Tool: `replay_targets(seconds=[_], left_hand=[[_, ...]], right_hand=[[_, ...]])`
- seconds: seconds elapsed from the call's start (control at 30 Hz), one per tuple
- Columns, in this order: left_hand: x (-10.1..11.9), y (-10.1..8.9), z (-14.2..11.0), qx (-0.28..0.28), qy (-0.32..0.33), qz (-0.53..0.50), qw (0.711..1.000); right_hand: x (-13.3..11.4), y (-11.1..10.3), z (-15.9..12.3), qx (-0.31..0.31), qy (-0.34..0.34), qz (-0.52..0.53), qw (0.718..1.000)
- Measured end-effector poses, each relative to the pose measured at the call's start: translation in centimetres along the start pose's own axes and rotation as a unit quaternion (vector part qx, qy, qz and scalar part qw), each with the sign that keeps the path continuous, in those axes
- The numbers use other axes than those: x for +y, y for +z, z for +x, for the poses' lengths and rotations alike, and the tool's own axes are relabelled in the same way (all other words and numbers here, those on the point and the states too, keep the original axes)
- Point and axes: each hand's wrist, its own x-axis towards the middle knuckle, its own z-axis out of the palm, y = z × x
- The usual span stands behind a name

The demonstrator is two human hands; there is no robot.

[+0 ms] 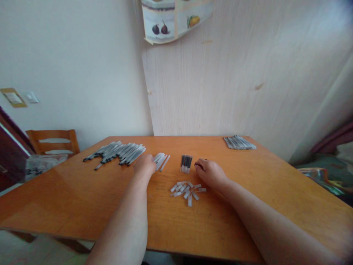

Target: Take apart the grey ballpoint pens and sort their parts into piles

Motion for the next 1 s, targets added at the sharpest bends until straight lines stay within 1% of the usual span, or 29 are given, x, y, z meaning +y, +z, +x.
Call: replay_targets(seconds=[0.17, 0.4, 0.6, 0.83, 1.0], left_hand=[[0.24, -0.17, -0.09, -0.016, -0.002, 0.015, 1.000], [-0.12, 0.44, 0.37, -0.012, -0.002, 0.010, 1.000], [-0.23, 0.74, 0.60, -0.009, 0.002, 0.004, 1.000], [-0.07, 0.41, 0.29, 0.005, 0.001, -0.012, 1.000], [-0.07, 0.17, 0.10, 0.032, -0.005, -0.032, 0.999]], right_hand=[[0.10, 0.07, 0.00, 0.013, -0.012, 0.013, 1.000], [-0.09, -0.25, -0.06, 0.003, 0.001, 0.015, 1.000], [-0.10, -0.25, -0.14, 0.007, 0.001, 0.016, 1.000], [0.19, -0.06, -0.01, 0.021, -0.008, 0.016, 1.000], [0.17, -0.11, 0.03, 0.027, -0.014, 0.006, 1.000]])
